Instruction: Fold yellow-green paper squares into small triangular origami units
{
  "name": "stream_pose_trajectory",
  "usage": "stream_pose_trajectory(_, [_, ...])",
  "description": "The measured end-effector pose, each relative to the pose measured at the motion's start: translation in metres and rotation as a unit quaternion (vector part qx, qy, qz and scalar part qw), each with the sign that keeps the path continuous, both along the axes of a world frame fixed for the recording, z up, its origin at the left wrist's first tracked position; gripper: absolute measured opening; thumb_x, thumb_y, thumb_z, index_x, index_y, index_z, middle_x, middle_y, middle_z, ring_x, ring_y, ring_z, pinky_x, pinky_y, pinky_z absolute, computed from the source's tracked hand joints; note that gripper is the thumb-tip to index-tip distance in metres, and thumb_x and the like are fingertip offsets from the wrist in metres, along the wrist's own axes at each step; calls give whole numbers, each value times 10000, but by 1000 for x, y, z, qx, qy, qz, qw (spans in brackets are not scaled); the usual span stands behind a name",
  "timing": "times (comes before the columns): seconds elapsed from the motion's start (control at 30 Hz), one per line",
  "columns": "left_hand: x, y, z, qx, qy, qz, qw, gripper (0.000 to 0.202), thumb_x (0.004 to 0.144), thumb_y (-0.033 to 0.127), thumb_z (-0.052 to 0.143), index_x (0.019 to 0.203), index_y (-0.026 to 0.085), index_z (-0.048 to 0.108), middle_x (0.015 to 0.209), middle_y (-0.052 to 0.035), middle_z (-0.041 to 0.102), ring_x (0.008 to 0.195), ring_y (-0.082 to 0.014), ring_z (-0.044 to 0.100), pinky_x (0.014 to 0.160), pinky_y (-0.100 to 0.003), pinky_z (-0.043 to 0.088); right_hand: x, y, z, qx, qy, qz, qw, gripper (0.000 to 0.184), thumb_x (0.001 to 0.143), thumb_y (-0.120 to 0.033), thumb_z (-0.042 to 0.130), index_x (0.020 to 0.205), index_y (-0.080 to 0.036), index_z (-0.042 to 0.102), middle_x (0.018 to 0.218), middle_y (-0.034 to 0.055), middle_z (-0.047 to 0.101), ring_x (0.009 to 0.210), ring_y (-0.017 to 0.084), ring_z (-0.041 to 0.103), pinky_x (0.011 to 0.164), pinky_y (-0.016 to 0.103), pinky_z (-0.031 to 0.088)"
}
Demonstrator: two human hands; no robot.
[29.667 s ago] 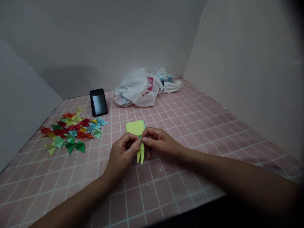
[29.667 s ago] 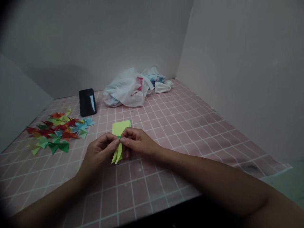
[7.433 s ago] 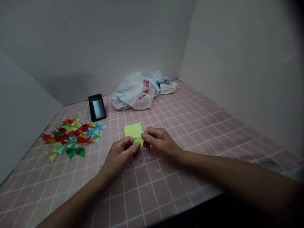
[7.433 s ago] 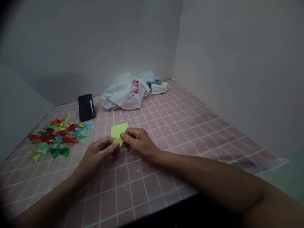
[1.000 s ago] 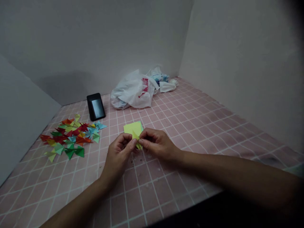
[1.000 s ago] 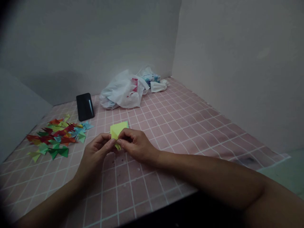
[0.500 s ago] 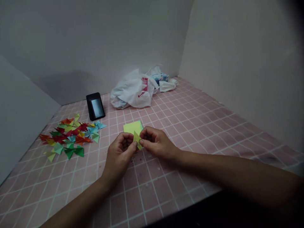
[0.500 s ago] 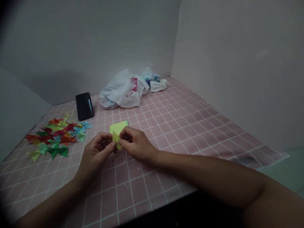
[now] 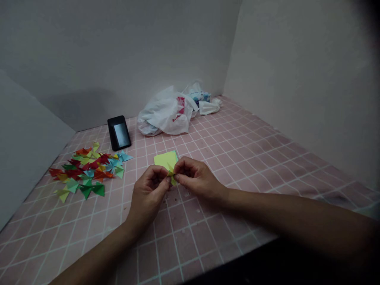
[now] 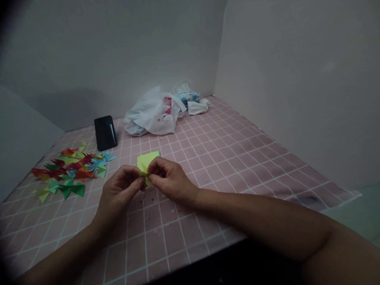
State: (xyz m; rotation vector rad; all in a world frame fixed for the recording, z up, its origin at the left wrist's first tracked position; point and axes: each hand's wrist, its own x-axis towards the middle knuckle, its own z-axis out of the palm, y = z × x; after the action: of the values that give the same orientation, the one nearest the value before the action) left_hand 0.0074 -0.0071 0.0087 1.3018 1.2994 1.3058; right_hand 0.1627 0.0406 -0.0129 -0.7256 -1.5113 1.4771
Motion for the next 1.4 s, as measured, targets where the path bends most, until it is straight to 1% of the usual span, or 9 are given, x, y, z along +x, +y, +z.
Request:
stream_pose_trajectory(0.13, [-2, 0, -1, 4, -6, -3, 1000, 64, 768, 200, 700, 786, 199, 638, 717, 21, 609, 642, -122, 577, 631, -251, 480, 0, 0, 2, -15, 24, 7, 1000, 66, 747, -170, 609, 796, -198, 574, 716, -36, 550, 665, 107, 496, 619, 254, 392])
stream_pose_trajectory(0.37, [-3, 1, -4, 0, 4, 0, 1000, 47, 779, 162, 690, 796, 198, 666, 760, 5, 646, 691, -129, 608, 674, -258, 492, 0, -1, 6, -71, 76, 33, 994, 82, 739, -158, 617, 796, -192, 571, 679, -59, 550, 540, 69, 454, 530, 231, 360])
stream_pose_trajectory(0.57, [-3, -1, -3, -11, -40, -12, 999, 65, 816, 189, 685, 870, 204, 653, 792, 7, 641, 711, -134, 620, 698, -264, 507, 2, -1, 1, -7, 32, 0, 999, 37, 793, -176, 617, 798, -196, 587, 701, -44, 550, 589, 83, 473, 551, 240, 373])
stream_pose_trajectory(0.73, [-6, -1, -9, -52, -80, -29, 995, 145, 940, 327, 584, 942, 201, 656, 875, -13, 650, 776, -145, 633, 743, -279, 512, 2, -2, -4, 44, 15, -18, 999, 70, 827, -134, 593, 809, -201, 598, 718, -38, 551, 647, 91, 496, 593, 241, 389])
stream_pose_trajectory(0.93, [-5, 2, -9, -60, -48, -31, 997, 144, 870, 309, 693, 830, 176, 655, 737, 17, 630, 688, -110, 582, 684, -233, 473, 1, -2, -5, 60, 28, -23, 998, 59, 825, -145, 612, 803, -198, 599, 721, -37, 563, 630, 89, 516, 583, 236, 411])
stream_pose_trajectory(1.07, [-4, 2, -5, -33, -20, -3, 999, 118, 837, 277, 710, 805, 174, 662, 717, 15, 650, 673, -116, 599, 671, -239, 484, 3, -2, -2, 30, 50, 5, 998, 61, 858, -192, 612, 913, -204, 587, 737, -40, 565, 598, 84, 533, 564, 233, 441])
stream_pose_trajectory(1.13, [-4, 2, -4, -11, 4, 13, 1000, 103, 828, 268, 709, 806, 178, 663, 716, 13, 656, 670, -121, 605, 660, -243, 488, 3, -1, 0, 10, 64, 17, 998, 77, 892, -244, 605, 945, -201, 568, 740, -38, 572, 593, 85, 548, 563, 235, 459])
stream_pose_trajectory(1.23, [-4, 0, -5, 29, 57, 29, 998, 84, 830, 264, 705, 818, 188, 671, 743, 6, 668, 684, -131, 614, 658, -256, 492, 3, -1, 2, -1, 66, 28, 997, 124, 892, -283, 633, 880, -185, 558, 738, -30, 585, 586, 78, 544, 551, 229, 460])
stream_pose_trajectory(1.4, [-5, -2, -8, 55, 104, 30, 993, 79, 836, 270, 707, 846, 196, 682, 823, -17, 698, 746, -156, 642, 691, -285, 507, 1, -2, 1, -9, 57, 28, 998, 120, 844, -234, 675, 829, -177, 570, 714, -32, 587, 571, 72, 537, 522, 217, 434])
